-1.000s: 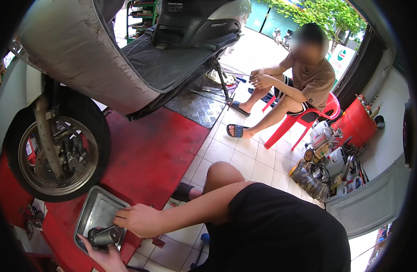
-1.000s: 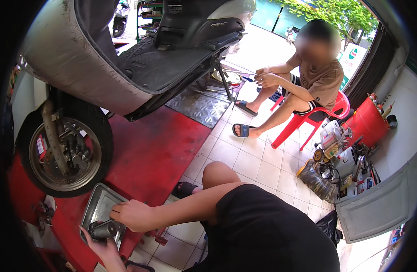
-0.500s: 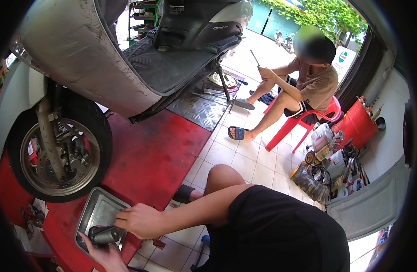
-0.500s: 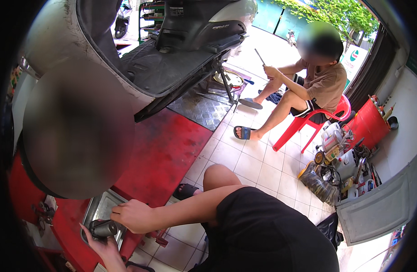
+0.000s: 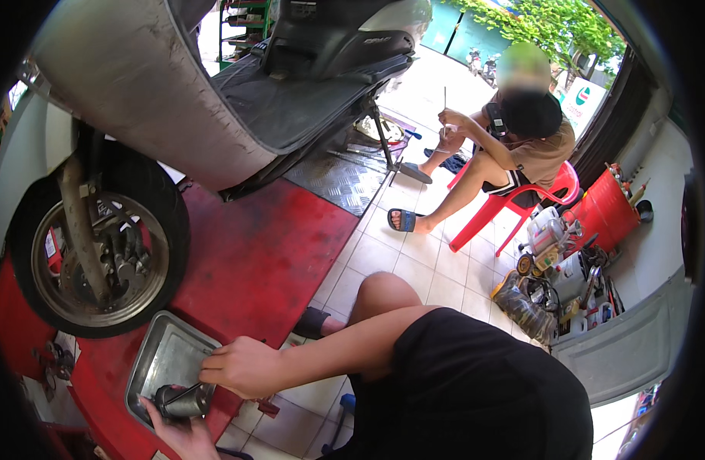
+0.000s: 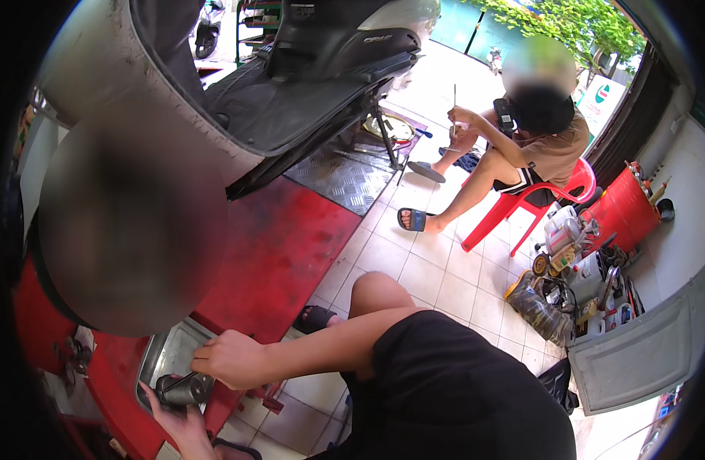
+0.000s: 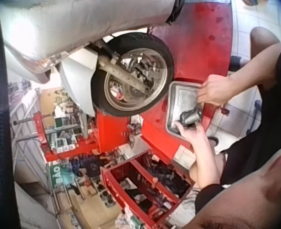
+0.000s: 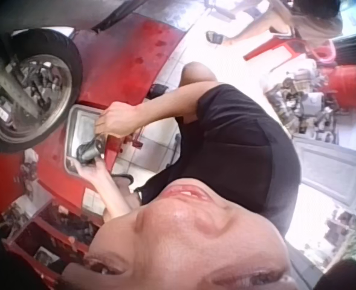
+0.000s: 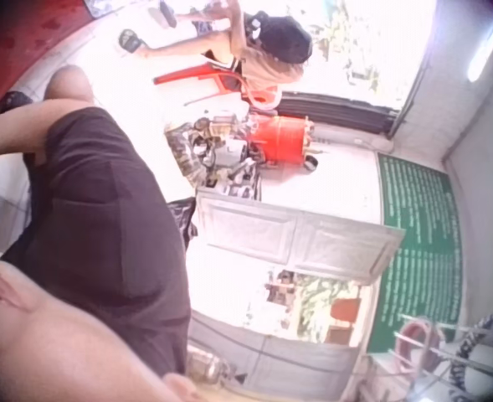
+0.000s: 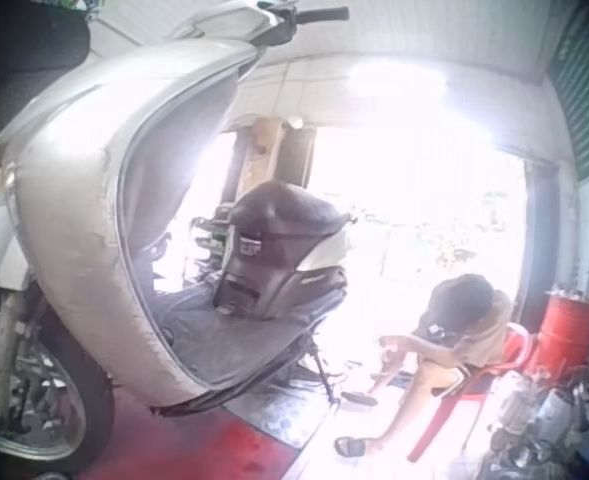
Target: The person uses a screwdriver to manipulate a cylindrical metal component, likely a starter motor, held over a metal tray. They repeatedly insert the tool into the component, rotate it, and adjust their grip while seated in a workshop. The person places the component and tool into the tray and continues to handle them throughout the clip.
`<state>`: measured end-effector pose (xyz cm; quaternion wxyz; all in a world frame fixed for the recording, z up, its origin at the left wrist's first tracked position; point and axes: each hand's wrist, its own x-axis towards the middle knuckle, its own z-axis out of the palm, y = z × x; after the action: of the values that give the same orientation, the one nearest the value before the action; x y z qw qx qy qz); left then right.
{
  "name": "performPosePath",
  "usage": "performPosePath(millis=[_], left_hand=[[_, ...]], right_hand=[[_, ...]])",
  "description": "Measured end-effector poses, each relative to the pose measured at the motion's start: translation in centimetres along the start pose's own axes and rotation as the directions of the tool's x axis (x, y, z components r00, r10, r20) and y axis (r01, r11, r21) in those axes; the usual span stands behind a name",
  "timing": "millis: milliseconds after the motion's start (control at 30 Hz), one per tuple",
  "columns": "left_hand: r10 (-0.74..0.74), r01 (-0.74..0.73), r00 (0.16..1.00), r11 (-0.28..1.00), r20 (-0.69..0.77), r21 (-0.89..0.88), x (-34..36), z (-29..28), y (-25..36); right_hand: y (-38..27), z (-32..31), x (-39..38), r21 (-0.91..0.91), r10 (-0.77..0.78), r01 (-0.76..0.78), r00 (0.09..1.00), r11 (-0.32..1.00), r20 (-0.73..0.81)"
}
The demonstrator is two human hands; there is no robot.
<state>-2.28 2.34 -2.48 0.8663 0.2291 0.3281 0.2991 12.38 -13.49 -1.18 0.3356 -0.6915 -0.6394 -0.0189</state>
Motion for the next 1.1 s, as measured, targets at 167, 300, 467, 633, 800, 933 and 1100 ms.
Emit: performPosePath(millis=[167, 300, 467, 633, 800, 933, 1100], left_hand=[[0.010, -0.017, 0.997, 0.997, -0.082, -0.079, 0.3, -2.2, 1.3], [-0.136, 0.139, 0.990, 0.970, 0.031, -0.197, 2.1, 1.0, 1.6], [-0.094, 0.076, 0.991, 0.982, -0.094, -0.175, 2.8, 1.9, 3.0], [-0.122, 0.104, 0.990, 0.972, -0.073, -0.209, 3.7, 3.2, 1.2], [0.143, -0.145, 0.988, 0.989, 0.066, 0.025, 4.0, -0.5, 2.5], [0.076, -0.076, 0.996, 0.997, -0.054, -0.009, 2.6, -1.1, 4.9], [0.062, -0.059, 0.998, 0.996, -0.033, 0.070, 1.8, -1.2, 4.6]], right_hand=[[-1.5, 0.0, 1.3, -0.072, 0.049, -0.038, 0.984, 0.997, 0.171], [-0.7, -1.4, 2.3, -0.090, 0.044, -0.044, 0.999, 0.995, -0.003], [-0.7, -0.1, 3.8, 0.019, 0.025, -0.023, 0.996, 1.000, -0.082], [0.9, -1.3, 2.4, -0.060, 0.048, -0.053, 0.995, 0.997, -0.084], [-0.6, -1.1, 3.8, -0.049, 0.097, -0.091, 0.984, 0.995, 0.149], [-1.4, 0.9, 4.7, 0.005, -0.001, 0.001, 1.000, 1.000, 0.025], [-2.2, 1.1, 3.9, 0.010, 0.049, -0.050, 0.998, 0.999, 0.049]])
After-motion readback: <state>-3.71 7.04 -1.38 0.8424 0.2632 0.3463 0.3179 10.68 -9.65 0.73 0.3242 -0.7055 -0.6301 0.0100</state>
